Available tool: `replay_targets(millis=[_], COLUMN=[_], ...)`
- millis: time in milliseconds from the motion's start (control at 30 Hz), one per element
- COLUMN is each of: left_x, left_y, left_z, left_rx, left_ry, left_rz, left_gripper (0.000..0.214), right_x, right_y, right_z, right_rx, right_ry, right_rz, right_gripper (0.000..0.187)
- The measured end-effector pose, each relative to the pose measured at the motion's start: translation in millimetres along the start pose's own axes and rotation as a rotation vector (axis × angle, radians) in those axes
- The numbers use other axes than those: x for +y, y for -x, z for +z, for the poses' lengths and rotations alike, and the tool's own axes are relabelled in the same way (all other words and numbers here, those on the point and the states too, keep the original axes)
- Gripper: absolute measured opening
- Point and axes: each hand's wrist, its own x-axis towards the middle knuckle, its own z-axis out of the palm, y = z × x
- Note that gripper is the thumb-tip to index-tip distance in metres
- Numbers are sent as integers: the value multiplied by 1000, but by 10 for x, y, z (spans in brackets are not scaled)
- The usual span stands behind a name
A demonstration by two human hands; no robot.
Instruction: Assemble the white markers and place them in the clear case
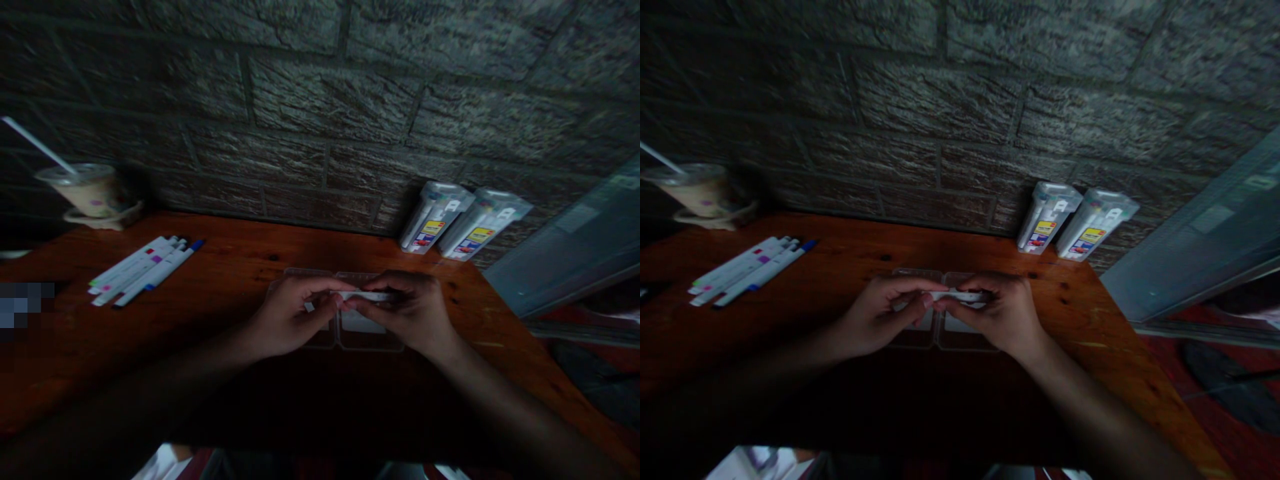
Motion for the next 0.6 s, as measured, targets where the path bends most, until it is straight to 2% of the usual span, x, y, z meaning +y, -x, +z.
replay_targets(millis=[167,367,600], left_x=[-4,-35,-16], left_y=[-10,-63,-122], left_z=[11,3,-53], left_rx=[28,99,156], left_ry=[-11,129,278], left_rz=[-10,-137,-191], left_gripper=[24,24,21], right_x=[2,2,-37], right_y=[3,-31,-108], right_z=[5,16,-32], right_rx=[-19,-11,2], right_ry=[-77,-235,-315], right_rz=[99,201,259], right_gripper=[18,15,8])
